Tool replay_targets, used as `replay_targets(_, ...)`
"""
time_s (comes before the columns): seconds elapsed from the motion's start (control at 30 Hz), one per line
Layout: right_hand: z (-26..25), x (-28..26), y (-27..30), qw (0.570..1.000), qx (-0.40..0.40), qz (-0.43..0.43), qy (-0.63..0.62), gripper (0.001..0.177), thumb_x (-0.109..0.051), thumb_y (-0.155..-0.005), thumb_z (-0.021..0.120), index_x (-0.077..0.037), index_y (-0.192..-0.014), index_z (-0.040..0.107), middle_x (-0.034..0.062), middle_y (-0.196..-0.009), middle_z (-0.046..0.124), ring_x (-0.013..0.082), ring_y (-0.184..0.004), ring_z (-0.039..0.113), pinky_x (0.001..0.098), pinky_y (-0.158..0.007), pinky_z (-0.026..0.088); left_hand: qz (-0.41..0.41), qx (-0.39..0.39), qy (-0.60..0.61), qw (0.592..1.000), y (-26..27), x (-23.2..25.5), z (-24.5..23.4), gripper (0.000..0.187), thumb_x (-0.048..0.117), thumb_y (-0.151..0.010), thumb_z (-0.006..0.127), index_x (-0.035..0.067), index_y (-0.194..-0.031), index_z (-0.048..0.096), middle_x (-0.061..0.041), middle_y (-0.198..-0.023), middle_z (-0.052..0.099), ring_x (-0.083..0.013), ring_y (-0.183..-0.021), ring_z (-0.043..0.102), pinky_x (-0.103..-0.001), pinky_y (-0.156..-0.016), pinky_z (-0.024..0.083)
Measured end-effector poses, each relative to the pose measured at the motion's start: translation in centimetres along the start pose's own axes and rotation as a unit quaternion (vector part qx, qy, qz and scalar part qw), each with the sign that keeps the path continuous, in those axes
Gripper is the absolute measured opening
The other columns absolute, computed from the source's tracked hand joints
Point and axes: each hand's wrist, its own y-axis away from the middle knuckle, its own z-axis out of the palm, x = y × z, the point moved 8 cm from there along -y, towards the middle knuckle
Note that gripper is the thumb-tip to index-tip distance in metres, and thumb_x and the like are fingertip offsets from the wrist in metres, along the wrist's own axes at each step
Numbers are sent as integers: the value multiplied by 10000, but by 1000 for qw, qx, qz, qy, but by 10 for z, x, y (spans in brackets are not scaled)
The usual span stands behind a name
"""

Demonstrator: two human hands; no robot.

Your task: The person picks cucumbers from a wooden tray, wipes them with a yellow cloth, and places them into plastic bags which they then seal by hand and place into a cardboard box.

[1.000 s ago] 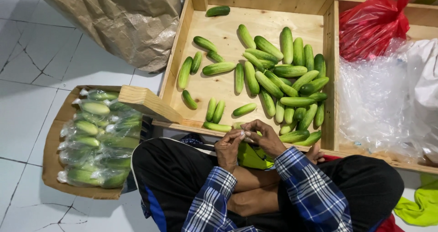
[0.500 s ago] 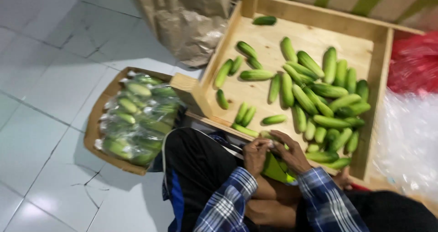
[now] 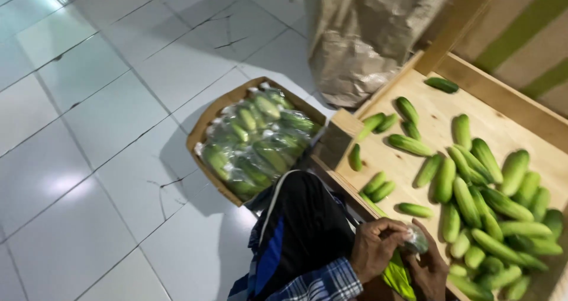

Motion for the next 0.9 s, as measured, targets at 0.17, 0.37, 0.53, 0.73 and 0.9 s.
replay_targets(0.17,30,9,2,995,26,21,94,419,-59,-798,699,-86,-1216,704,18,-669,534,83,-574,398,225,-511,326,66,77,-23,995,-3,65,-57,92,166,-918,750,99,-862,722,-56,-949,753,-179,-1033,724,-325,-975,575)
replay_targets(0.37,130,-84,-42,988,-77,-9,130,517,-341,-766,771,-84,-1210,708,81,-1065,742,199,-969,643,326,-868,492,13,217,202,955,-27,76,-165,127,48,-825,786,8,-917,709,-122,-868,741,-167,-710,679,-274,-682,580)
replay_targets(0.53,265,-102,-65,950,-171,86,-245,369,-82,-861,733,-18,-1194,589,193,-1098,729,241,-905,701,356,-715,630,8,368,154,917,-51,100,-293,124,101,-825,784,41,-906,712,-122,-809,754,-217,-674,714,-356,-561,619)
replay_targets(0.73,393,-105,-49,852,-233,283,-375,340,-60,-877,713,-124,-1166,548,113,-1203,636,296,-1134,655,498,-953,588,-26,478,66,876,-70,99,-406,112,95,-888,771,23,-933,697,-132,-846,730,-231,-750,714,-326,-599,589)
replay_targets(0.9,430,-96,-40,826,-252,367,-346,703,-214,-851,661,-63,-1501,439,162,-1598,469,362,-1477,460,483,-1154,474,14,496,43,867,-93,35,-486,179,49,-912,744,23,-805,602,-139,-743,659,-221,-633,635,-335,-530,540)
